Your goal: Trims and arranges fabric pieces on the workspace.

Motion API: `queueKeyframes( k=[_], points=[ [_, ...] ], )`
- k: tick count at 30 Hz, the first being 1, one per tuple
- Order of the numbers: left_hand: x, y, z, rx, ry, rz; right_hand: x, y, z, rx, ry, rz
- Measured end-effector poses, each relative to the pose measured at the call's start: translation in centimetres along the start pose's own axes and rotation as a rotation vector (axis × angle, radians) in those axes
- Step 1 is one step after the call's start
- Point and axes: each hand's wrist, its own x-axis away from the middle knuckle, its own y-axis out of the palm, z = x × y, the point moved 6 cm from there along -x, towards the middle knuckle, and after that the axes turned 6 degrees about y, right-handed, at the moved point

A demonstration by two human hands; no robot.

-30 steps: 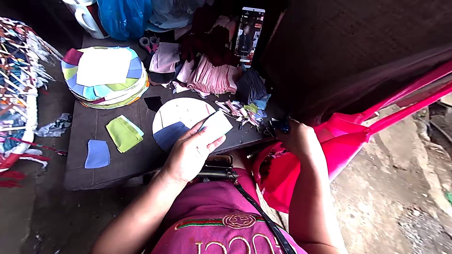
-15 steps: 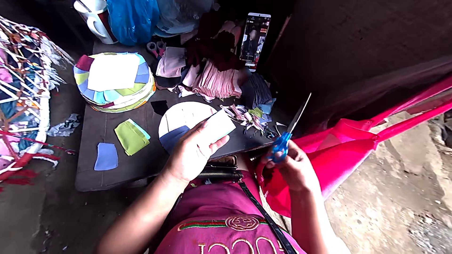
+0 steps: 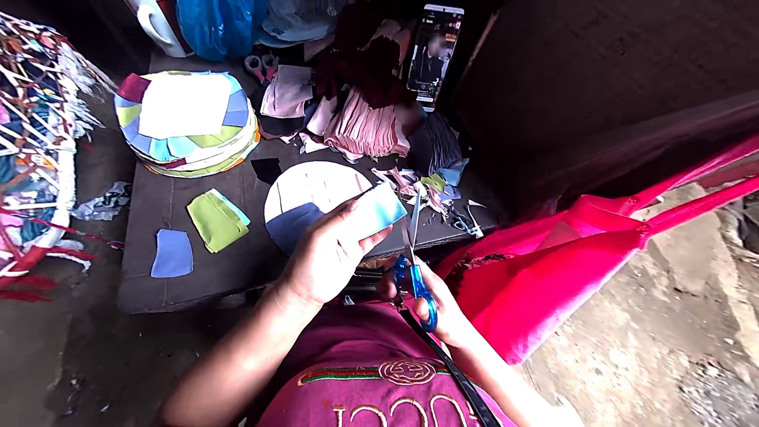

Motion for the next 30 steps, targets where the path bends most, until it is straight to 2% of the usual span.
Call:
queueKeyframes(
  k=[11,17,25,30],
  points=[
    [-0.3,-0.3,0.0,-0.009,-0.020,-0.003,0.3,-0.7,0.2,0.014,0.011,0.093],
    [-0.8,-0.5,0.6,-0.041,-0.109,0.012,0.6,-1.2,0.2,0.019,-0.005,0.109],
    [-1.9,0.6,1.1,-0.061,-0.159,-0.089,1.0,-2.0,0.2,0.054,-0.033,0.153],
    [-2.3,0.9,0.9,-0.037,-0.188,-0.086,1.2,-2.4,-0.1,0.049,-0.023,0.140]
  ],
)
